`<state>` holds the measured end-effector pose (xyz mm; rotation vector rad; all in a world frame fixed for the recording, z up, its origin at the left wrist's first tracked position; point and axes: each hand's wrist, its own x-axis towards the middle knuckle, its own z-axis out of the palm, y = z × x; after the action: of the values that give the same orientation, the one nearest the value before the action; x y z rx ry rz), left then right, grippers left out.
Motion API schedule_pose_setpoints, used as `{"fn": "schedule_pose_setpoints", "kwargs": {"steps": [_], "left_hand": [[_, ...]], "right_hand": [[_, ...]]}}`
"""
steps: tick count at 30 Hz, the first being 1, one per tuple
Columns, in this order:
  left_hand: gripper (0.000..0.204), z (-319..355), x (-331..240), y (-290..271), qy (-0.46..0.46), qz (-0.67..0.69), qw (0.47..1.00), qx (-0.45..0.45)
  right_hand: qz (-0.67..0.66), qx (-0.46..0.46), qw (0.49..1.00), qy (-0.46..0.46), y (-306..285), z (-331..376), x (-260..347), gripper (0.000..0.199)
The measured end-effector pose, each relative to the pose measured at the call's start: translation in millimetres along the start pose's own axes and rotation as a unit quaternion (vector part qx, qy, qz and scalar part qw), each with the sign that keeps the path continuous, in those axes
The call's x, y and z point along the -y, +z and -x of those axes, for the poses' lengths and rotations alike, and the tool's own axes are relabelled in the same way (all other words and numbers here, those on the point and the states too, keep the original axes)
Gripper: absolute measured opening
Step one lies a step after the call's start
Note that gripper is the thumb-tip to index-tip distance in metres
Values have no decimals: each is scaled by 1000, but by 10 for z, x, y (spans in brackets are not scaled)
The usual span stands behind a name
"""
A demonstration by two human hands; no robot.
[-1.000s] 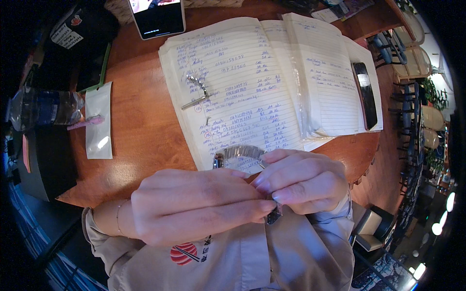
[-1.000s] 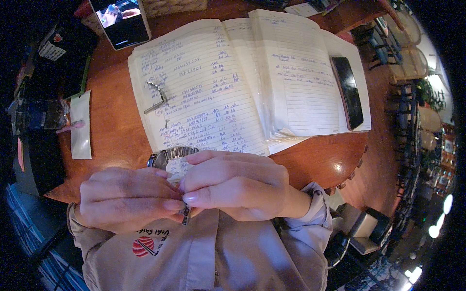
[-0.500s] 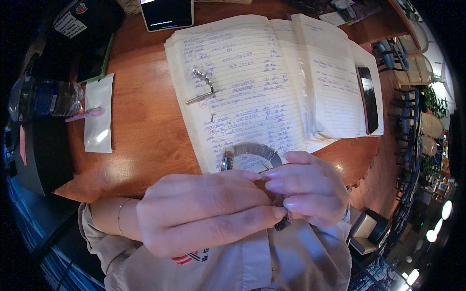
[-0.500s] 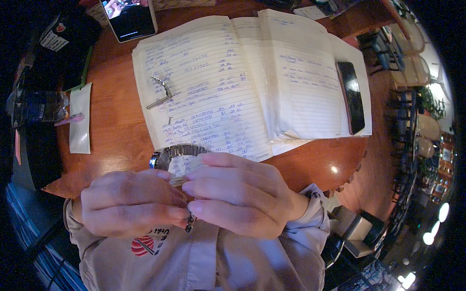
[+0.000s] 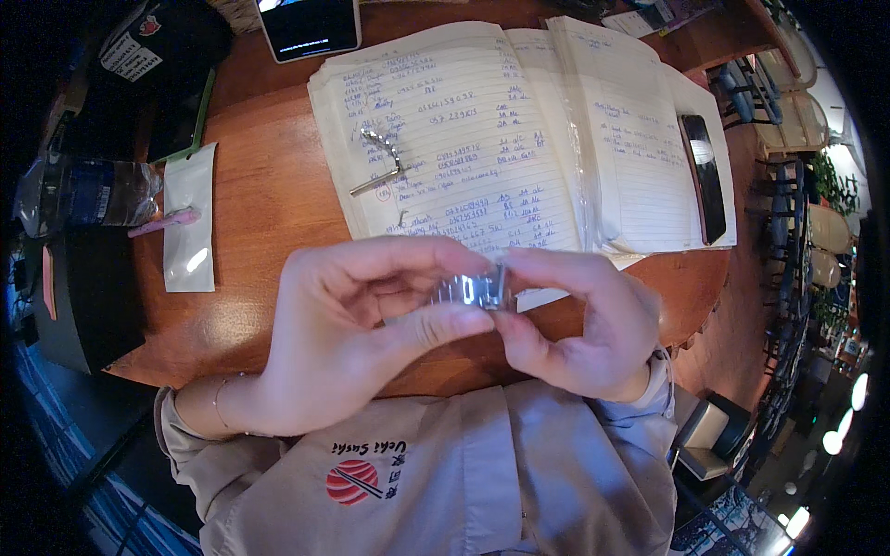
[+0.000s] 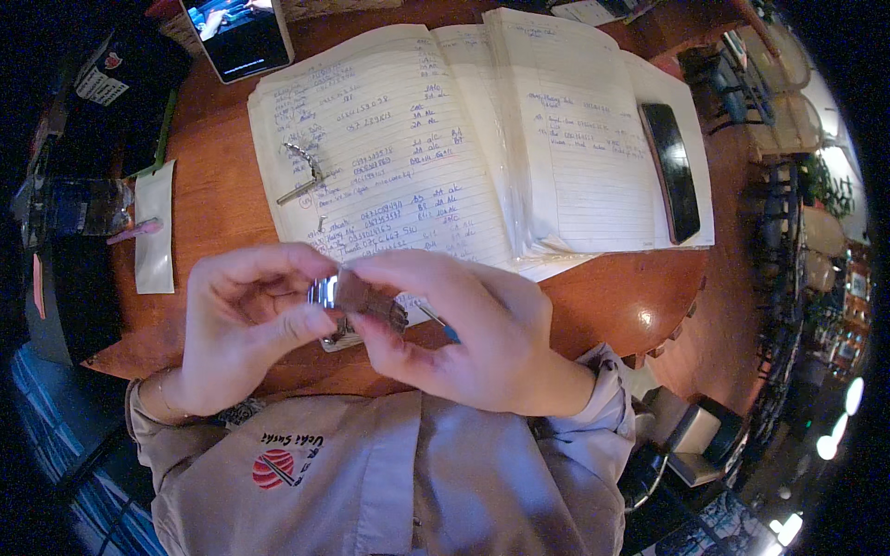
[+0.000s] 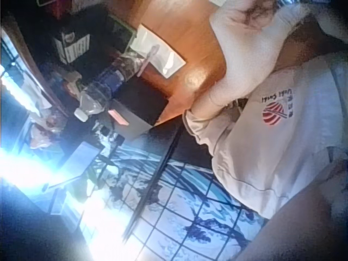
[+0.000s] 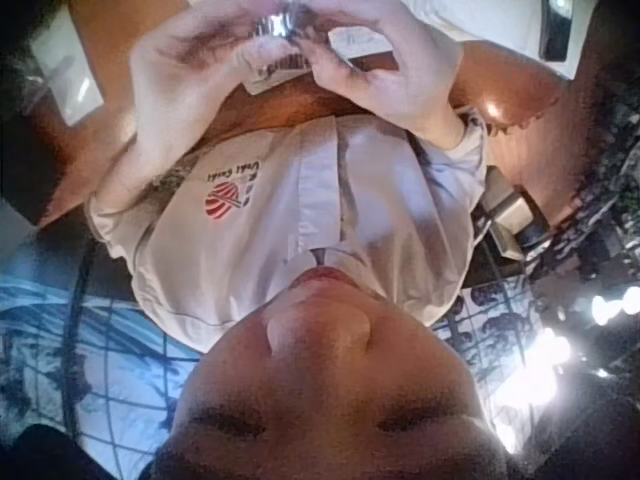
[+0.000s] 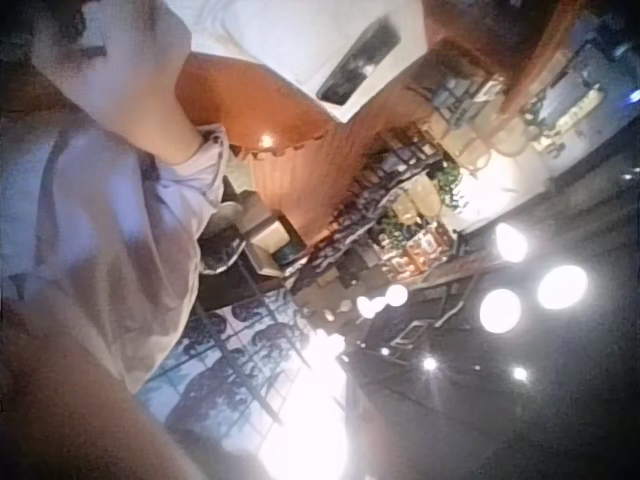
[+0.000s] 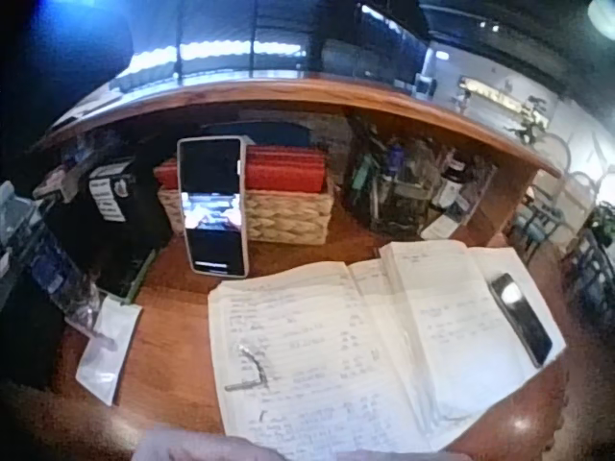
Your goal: The person holds a metal watch band and uses a small tool to manipulate the clasp and links. They repeatedly open and close the clasp, adjust the band, and inspect the mechanism while seated at a wooden table with a notebook and phone nearby.
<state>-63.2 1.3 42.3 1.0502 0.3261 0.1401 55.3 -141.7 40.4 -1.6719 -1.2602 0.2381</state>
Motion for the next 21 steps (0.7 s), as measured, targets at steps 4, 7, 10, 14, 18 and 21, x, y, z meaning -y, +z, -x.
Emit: {"fn": "schedule_pose_setpoints", "kwargs": {"steps": [4, 7, 10, 14, 18, 21], "left_hand": [[30, -52, 38, -30, -42, 26, 999, -7], [30, -62, 61, -37, -68, 50, 996, -22], [30, -84, 86, -39, -74, 65, 995, -34], [30, -96, 99, -16, -63, 73, 994, -47], [26, -32, 140, 27, 64, -46, 996, -51], [25, 47, 115, -1, 158, -301, 939, -54]], "right_hand": [[-32, -6, 999, 42, 37, -1, -56, 27], [-62, -10, 995, 78, 65, 26, -101, 27], [-83, -7, 990, 114, 79, 25, -105, 27], [-125, -17, 978, 165, 91, -3, -68, 27], [-41, 21, 996, 74, 18, -20, -89, 29], [-32, 76, 996, 32, -23, -28, -100, 31]]}}
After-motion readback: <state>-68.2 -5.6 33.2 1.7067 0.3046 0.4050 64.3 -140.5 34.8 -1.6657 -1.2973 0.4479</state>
